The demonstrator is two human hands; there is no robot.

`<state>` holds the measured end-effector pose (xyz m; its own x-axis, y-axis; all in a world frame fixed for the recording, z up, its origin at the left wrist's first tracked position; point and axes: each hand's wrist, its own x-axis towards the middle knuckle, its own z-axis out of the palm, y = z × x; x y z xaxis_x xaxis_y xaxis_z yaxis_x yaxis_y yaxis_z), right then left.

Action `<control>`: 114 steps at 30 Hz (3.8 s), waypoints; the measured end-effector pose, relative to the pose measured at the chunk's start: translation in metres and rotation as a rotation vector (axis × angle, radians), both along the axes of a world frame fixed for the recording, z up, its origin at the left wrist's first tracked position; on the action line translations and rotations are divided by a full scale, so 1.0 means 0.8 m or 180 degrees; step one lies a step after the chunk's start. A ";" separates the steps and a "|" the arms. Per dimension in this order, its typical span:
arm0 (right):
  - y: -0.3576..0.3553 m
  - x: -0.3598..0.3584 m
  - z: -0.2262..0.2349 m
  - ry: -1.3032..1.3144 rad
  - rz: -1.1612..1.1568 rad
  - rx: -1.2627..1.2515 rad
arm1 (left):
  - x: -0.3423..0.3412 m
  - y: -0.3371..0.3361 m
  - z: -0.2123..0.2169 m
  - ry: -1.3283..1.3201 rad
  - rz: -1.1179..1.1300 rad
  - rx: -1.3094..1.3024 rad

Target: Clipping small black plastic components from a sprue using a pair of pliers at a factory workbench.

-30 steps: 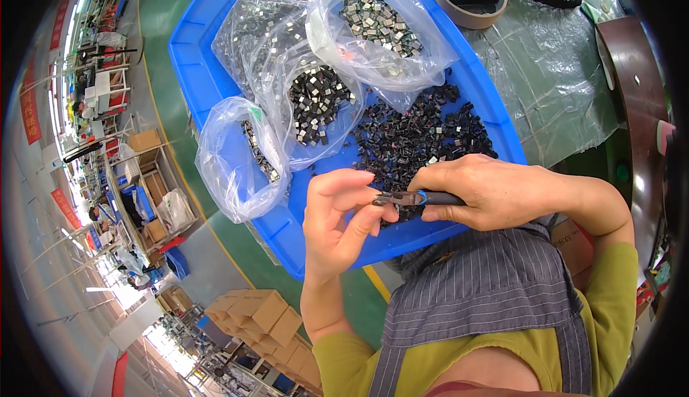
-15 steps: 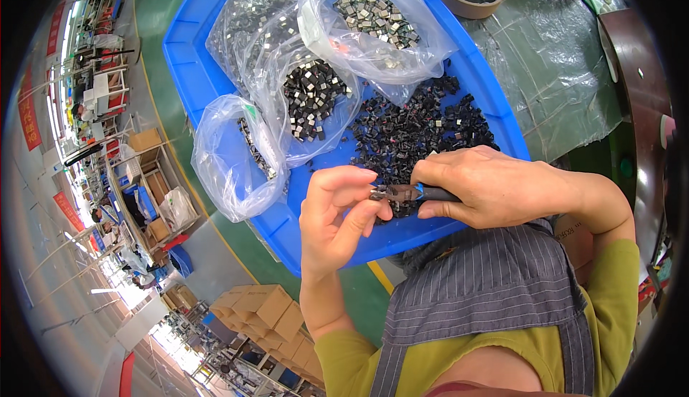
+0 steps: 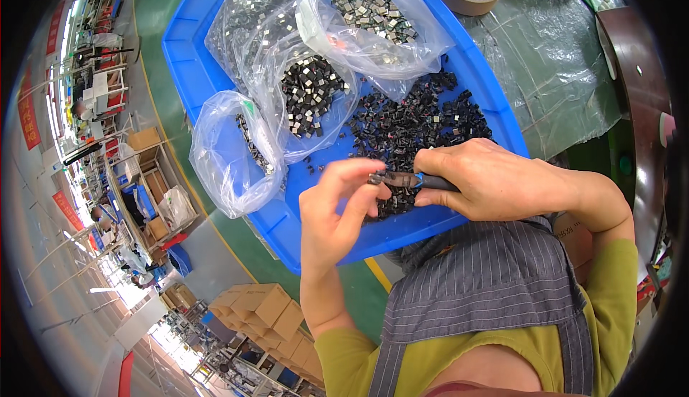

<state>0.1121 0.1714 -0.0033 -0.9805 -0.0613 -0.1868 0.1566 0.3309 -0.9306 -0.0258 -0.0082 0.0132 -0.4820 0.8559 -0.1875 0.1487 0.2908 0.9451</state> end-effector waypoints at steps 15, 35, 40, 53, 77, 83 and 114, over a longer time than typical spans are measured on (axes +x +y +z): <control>0.004 -0.001 0.002 -0.0063 0.0133 -0.0151 | -0.007 -0.002 -0.007 0.1350 -0.0243 0.0305; 0.006 -0.006 0.007 -0.0484 0.0596 -0.0250 | -0.021 -0.007 0.008 0.0258 -0.0666 -0.0098; 0.005 -0.002 0.003 -0.0355 0.0514 -0.0079 | -0.017 -0.004 0.004 0.0118 -0.0566 -0.0044; 0.001 -0.005 0.003 -0.0209 0.0003 -0.0337 | 0.002 0.007 -0.016 0.3276 -0.0196 0.0691; 0.004 -0.003 0.008 -0.0180 0.0096 -0.0434 | 0.008 0.004 -0.001 -0.1077 -0.0239 0.0833; -0.001 0.002 -0.004 0.0077 -0.0287 -0.0204 | 0.016 0.003 0.002 -0.0835 0.0136 0.1072; 0.003 0.000 -0.006 0.0186 0.0011 -0.0493 | 0.014 0.000 0.009 -0.0637 0.0112 0.0704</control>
